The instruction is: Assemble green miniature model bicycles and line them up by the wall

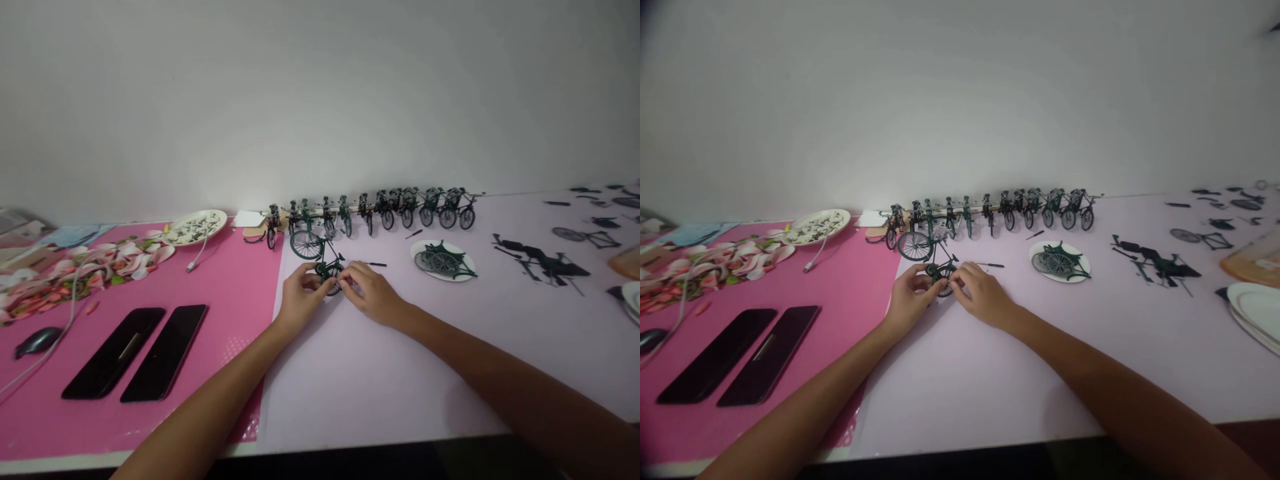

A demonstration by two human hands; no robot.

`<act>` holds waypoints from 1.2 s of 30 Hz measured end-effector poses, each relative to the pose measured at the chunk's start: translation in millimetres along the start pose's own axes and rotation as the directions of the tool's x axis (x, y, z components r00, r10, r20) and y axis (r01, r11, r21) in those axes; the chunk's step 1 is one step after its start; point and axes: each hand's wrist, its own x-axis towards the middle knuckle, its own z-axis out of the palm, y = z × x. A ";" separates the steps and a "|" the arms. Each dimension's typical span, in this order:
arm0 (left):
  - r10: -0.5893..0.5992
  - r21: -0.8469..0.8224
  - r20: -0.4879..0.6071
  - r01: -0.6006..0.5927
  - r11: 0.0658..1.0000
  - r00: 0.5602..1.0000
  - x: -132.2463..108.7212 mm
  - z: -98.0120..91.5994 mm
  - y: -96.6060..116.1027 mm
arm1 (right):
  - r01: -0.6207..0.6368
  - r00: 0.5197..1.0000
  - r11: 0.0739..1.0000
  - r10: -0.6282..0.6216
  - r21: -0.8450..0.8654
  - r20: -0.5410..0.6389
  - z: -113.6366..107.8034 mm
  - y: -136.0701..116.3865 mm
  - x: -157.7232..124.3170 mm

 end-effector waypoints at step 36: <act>0.105 0.119 0.060 -0.112 0.987 0.993 -4.2 -0.3 3.9 | 0.034 0.998 0.993 -0.039 -0.109 -0.047 -0.6 -3.0 -0.5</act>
